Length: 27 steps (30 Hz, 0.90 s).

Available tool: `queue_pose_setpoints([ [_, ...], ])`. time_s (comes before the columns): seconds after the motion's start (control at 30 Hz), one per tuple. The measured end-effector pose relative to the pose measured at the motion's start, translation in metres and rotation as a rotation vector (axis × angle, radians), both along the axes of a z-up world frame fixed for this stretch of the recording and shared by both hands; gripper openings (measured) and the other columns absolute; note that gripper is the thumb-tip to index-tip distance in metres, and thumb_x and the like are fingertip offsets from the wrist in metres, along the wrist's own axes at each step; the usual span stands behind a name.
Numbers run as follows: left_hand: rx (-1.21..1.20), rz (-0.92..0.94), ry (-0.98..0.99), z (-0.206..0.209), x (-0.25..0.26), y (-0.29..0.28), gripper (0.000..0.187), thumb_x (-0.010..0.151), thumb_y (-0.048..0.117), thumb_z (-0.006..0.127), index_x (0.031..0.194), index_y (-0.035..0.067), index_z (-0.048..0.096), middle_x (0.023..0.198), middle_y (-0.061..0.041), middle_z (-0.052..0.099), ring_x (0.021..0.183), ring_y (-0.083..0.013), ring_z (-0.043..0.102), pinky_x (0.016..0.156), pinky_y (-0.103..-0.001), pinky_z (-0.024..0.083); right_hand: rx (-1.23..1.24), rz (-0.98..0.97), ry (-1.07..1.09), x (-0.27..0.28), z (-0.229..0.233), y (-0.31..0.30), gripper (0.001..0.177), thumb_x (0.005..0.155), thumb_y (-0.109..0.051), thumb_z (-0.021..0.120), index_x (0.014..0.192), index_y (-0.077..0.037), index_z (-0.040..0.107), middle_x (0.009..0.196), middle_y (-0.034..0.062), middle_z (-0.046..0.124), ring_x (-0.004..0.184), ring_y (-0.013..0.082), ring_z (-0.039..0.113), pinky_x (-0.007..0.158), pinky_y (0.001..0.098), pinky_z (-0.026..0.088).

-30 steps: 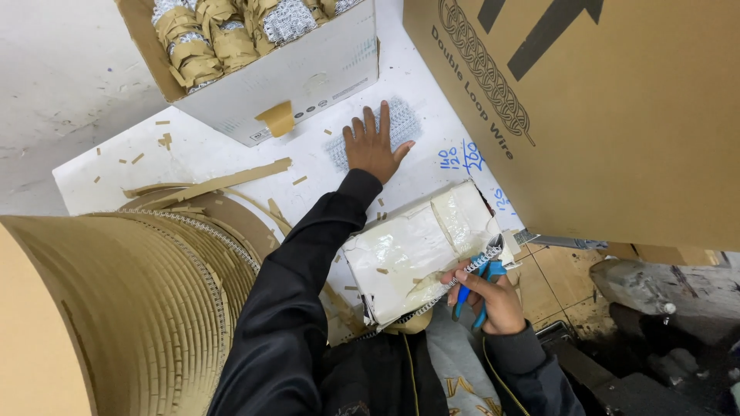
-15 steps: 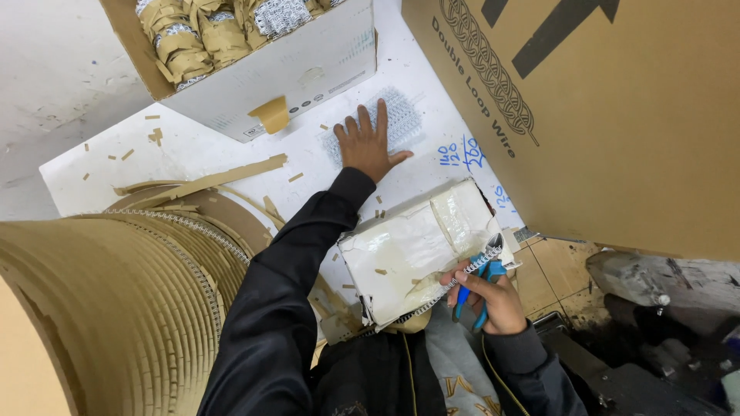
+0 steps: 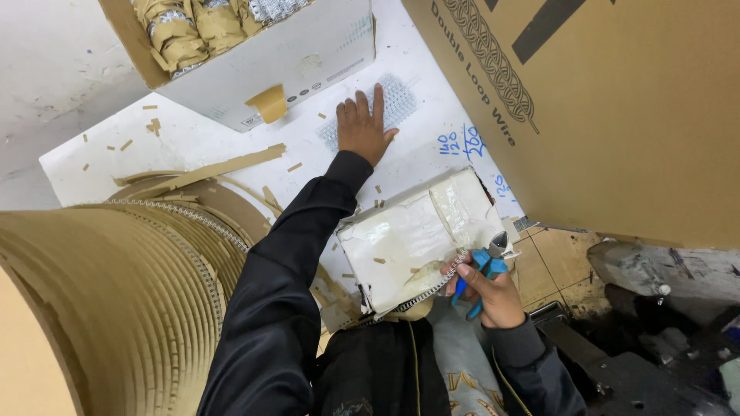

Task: The person uses blue-handled pliers to cut a white spiral wire from a large cardboard spool. They repeatedly pull the wire, position it, and cut it into segments, which fall onto a white surface below.

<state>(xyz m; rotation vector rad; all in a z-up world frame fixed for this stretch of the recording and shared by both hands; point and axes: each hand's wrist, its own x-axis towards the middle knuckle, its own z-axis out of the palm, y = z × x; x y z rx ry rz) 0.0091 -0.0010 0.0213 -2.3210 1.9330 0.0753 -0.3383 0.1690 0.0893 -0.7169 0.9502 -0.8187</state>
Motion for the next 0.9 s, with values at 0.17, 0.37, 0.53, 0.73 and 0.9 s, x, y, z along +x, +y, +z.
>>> queue_pose_setpoints([
  [0.17,-0.065,0.109,0.186,0.064,-0.012,0.044,0.082,0.108,0.058,0.062,0.167,0.011,0.029,0.169,-0.027,0.032,0.159,-0.0495,0.023,0.126,-0.068,0.014,-0.045,0.113,0.001,-0.031,-0.009,0.014,0.028,0.086,-0.005,0.084,0.106,0.01,0.071,0.076,0.0291,0.075,0.057,0.0329,0.075,0.046,0.0331,0.059],
  [0.37,-0.559,0.405,0.705,0.155,-0.084,0.243,0.044,0.107,0.042,0.054,0.137,0.012,0.064,0.122,-0.008,0.069,0.114,-0.0309,0.063,0.1,-0.05,0.049,-0.072,0.591,-0.082,-0.082,0.052,0.022,0.025,0.099,-0.025,0.074,0.109,-0.002,0.075,0.103,0.0189,0.079,0.082,0.0318,0.077,0.073,0.0479,0.068],
  [0.53,-0.404,0.291,1.095,0.175,-0.209,0.38,0.082,0.102,0.076,0.043,0.13,0.004,0.069,0.124,-0.015,0.076,0.121,-0.0328,0.07,0.123,-0.061,0.034,0.139,0.8,-0.275,-0.1,0.059,0.053,0.022,0.098,-0.022,0.078,0.11,-0.003,0.077,0.112,0.0214,0.077,0.091,0.0373,0.077,0.084,0.0528,0.07],
  [0.73,0.02,0.453,0.858,0.085,-0.3,0.486,0.078,0.086,0.066,0.075,0.153,0.029,0.059,0.143,-0.003,0.072,0.137,-0.0332,0.053,0.111,-0.048,0.023,0.036,1.102,-0.315,-0.108,0.051,0.087,0.021,0.105,-0.024,0.069,0.12,-0.009,0.073,0.124,0.015,0.074,0.096,0.0335,0.076,0.088,0.0508,0.069],
  [0.9,-0.447,0.659,0.475,0.094,-0.271,0.532,0.016,0.104,0.031,0.058,0.105,0.022,0.072,0.119,0.002,0.074,0.143,-0.0399,0.051,0.111,-0.049,0.023,-0.018,1.121,-0.144,-0.122,0.016,0.116,0.026,0.098,-0.025,0.076,0.118,-0.009,0.077,0.117,0.0121,0.076,0.103,0.0307,0.077,0.101,0.0482,0.069],
])
